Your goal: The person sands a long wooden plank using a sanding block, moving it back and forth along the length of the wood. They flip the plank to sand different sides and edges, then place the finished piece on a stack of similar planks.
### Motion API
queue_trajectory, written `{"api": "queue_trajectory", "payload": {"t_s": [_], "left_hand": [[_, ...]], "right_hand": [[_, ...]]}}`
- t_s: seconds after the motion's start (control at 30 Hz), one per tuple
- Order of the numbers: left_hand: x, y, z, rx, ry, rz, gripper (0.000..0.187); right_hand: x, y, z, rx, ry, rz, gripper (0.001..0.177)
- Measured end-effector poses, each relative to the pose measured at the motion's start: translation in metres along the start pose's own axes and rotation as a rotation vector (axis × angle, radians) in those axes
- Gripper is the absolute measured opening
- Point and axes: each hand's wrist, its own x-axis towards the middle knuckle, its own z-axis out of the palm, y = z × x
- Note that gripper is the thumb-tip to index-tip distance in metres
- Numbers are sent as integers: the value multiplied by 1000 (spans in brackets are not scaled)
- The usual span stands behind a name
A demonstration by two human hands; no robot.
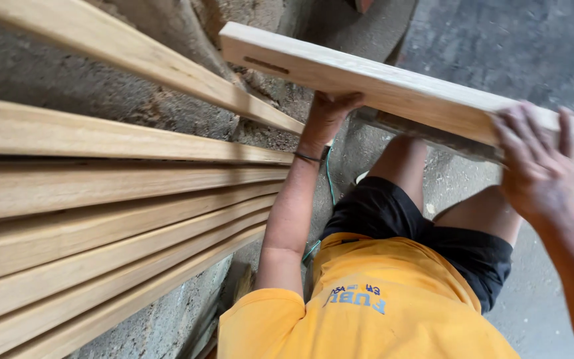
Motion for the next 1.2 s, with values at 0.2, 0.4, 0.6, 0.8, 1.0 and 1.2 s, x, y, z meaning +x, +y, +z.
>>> {"api": "queue_trajectory", "payload": {"t_s": [0.2,0.4,0.6,0.8,1.0,1.2], "left_hand": [[0,4,4,-42,-59,-18,51],[-1,4,-5,-117,-130,-49,44],[5,25,-17,-75,-78,45,45],[4,42,-28,-40,-33,112,46],[-5,51,-64,-7,48,159,47],[-15,70,-82,39,90,195,48]], "right_hand": [[26,-14,13,-48,72,-20,34],[137,-63,44,8,56,-277,42],[233,-116,97,97,106,-456,35],[272,-138,120,161,86,-446,33],[211,-106,80,61,45,-461,42],[242,-128,96,31,127,-481,28]]}}
